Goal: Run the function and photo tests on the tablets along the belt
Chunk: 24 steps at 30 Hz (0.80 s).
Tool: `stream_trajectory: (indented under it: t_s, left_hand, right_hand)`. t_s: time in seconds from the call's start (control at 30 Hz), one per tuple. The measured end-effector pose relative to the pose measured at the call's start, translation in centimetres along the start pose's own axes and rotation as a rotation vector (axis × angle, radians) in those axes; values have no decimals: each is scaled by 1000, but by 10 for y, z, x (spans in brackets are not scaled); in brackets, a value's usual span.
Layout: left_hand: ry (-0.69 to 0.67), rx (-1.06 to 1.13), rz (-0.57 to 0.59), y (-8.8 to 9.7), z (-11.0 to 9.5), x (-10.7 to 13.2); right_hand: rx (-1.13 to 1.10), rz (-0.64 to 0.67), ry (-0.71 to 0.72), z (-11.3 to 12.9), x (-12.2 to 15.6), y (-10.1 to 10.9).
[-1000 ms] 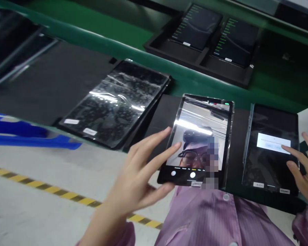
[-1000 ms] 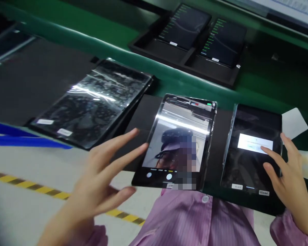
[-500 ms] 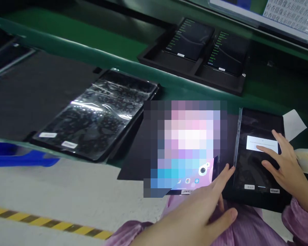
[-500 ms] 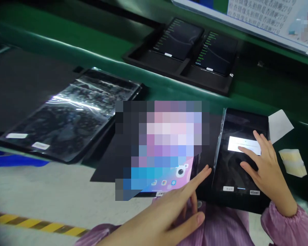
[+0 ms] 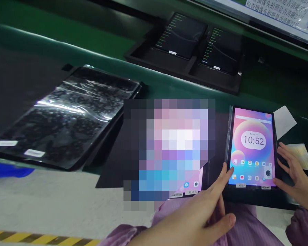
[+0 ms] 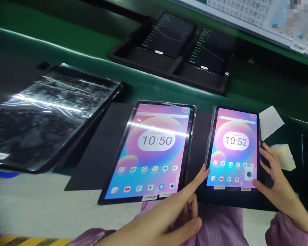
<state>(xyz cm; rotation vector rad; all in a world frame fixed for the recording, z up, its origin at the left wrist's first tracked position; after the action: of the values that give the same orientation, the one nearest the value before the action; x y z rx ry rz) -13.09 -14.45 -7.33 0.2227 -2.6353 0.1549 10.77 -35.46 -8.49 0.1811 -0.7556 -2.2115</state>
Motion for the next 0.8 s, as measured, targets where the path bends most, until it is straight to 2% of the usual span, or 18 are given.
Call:
stream_trajectory:
  t_s: [0.27, 0.4, 0.5, 0.67, 0.8]
  left_hand:
    - [52, 200, -73, 1, 9, -4]
    - [70, 384, -195, -2, 17, -10]
    - [85, 493, -204, -4, 21, -16]
    - [65, 524, -212, 0, 23, -21]
    - [48, 544, -290, 0, 19, -29]
  right_hand:
    - [31, 1, 33, 6, -4, -4]
    - [-30, -22, -25, 1, 2, -7]
    - [-77, -68, -81, -6, 6, -9]
    - [-91, -107, -193, -8, 8, -13]
    - [-147, -133, -186, -6, 4, -15]
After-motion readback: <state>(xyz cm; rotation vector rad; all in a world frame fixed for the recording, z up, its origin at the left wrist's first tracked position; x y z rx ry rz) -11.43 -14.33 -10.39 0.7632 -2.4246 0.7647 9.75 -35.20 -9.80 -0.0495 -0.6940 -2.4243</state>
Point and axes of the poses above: each hand's wrist, its own x-axis away from the middle knuckle, its own y-axis out of the back of the hand, z = x × y, the point moved 3 cm from there along -x, towards the middle knuckle, and after that the axes turned 8 degrees about -z, right-handed, at the moved point
